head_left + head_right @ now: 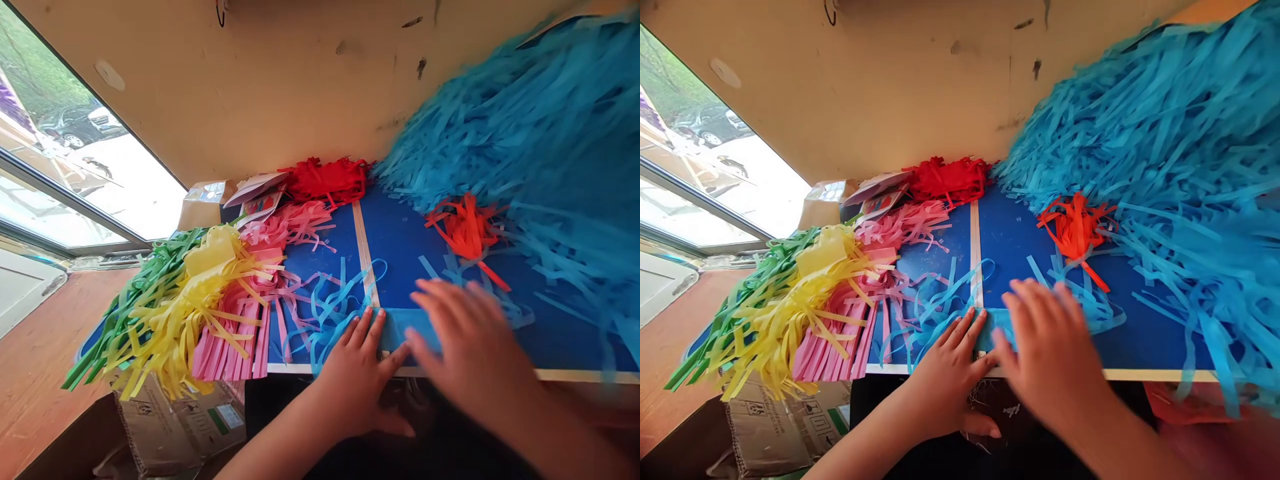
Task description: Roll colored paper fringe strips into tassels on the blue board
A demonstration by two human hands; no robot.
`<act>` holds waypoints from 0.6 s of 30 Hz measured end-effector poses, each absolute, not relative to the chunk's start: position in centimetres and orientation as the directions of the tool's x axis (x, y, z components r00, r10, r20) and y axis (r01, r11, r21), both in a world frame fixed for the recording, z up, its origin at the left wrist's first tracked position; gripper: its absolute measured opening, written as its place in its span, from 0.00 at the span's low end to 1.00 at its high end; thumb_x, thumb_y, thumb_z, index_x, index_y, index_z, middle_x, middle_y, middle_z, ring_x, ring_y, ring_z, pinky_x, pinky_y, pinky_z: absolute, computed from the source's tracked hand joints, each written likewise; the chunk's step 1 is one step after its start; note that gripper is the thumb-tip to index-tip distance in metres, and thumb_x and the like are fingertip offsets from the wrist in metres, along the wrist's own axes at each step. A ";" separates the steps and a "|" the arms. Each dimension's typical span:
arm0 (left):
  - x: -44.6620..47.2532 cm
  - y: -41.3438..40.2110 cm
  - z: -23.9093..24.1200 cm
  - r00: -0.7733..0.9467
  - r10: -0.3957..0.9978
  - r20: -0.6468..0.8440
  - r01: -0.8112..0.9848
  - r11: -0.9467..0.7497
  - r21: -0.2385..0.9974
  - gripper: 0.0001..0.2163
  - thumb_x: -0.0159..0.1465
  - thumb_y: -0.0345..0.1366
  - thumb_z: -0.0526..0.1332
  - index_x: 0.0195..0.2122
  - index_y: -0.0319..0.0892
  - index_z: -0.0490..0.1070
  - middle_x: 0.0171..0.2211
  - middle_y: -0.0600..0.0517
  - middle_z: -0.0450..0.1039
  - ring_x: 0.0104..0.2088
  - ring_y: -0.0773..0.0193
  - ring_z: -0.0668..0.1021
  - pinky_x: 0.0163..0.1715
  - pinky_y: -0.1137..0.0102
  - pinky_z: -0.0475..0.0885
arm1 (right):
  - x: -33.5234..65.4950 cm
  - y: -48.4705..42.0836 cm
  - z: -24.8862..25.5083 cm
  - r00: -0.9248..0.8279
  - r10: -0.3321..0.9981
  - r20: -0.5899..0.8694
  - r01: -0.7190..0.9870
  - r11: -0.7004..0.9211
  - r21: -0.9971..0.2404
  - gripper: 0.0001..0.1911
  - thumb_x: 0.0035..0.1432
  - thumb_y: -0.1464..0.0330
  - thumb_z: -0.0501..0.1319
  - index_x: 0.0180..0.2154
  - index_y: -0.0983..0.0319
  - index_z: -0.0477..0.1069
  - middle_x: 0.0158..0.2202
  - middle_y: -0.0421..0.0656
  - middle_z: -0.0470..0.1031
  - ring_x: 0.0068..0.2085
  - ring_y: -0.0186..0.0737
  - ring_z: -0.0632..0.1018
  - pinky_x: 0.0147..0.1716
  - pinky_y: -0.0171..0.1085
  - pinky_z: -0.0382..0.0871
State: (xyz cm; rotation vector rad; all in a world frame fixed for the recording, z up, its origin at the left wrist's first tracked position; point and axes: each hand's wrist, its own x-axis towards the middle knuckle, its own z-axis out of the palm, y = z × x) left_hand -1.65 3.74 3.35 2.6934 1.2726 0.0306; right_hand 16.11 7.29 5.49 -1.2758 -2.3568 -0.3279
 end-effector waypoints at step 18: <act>-3.6 2.8 3.6 0.514 0.857 -0.044 0.858 -0.512 0.045 0.41 0.59 0.61 0.44 0.62 0.29 0.47 0.63 0.36 0.43 0.63 0.49 0.49 0.59 0.57 0.51 | 21.3 6.0 -0.3 -0.609 0.705 0.363 0.787 0.594 0.164 0.45 0.55 0.44 0.41 0.60 0.74 0.49 0.60 0.59 0.54 0.60 0.54 0.57 0.57 0.60 0.40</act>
